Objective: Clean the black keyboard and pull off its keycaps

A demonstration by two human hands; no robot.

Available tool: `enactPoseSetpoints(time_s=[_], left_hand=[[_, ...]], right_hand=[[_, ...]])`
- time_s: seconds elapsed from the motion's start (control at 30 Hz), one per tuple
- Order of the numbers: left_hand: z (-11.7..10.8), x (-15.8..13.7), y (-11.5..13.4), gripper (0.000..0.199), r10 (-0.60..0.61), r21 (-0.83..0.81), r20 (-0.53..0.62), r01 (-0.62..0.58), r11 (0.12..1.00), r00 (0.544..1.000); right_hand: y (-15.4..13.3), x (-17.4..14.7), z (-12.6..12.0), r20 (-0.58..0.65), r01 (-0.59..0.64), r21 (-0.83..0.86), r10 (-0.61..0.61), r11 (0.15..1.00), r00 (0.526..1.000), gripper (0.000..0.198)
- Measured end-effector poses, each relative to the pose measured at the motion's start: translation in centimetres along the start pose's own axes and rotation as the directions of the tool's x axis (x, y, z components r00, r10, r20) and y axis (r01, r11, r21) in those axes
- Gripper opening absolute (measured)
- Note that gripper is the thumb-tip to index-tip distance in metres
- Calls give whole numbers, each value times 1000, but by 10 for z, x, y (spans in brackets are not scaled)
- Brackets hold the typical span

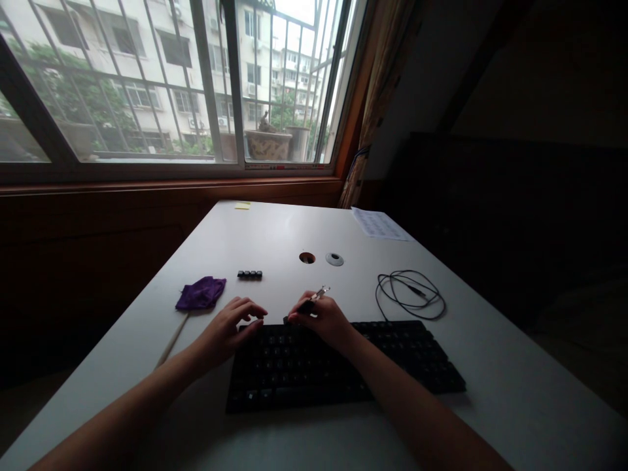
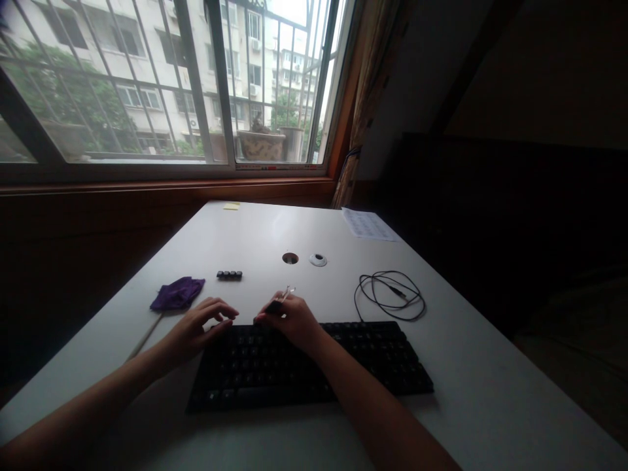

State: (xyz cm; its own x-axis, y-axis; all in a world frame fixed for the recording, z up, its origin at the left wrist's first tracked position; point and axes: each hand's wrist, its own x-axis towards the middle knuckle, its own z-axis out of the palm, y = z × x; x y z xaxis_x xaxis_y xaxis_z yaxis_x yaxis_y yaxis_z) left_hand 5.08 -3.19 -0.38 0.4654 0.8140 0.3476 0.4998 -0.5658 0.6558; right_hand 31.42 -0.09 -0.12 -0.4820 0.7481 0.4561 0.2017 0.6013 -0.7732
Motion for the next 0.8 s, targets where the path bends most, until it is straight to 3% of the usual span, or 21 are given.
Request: enactPoseSetpoints(time_s=[0.3, 0.8], left_hand=[[7, 2, 13, 23, -36, -134, 8, 37, 990, 999], [10, 0, 13, 33, -125, -387, 148, 174, 905, 981]], right_hand=[[-11, -1, 11, 35, 40, 84, -43, 996, 998, 18], [-16, -6, 19, 19, 8, 166, -12, 986, 1000, 19]])
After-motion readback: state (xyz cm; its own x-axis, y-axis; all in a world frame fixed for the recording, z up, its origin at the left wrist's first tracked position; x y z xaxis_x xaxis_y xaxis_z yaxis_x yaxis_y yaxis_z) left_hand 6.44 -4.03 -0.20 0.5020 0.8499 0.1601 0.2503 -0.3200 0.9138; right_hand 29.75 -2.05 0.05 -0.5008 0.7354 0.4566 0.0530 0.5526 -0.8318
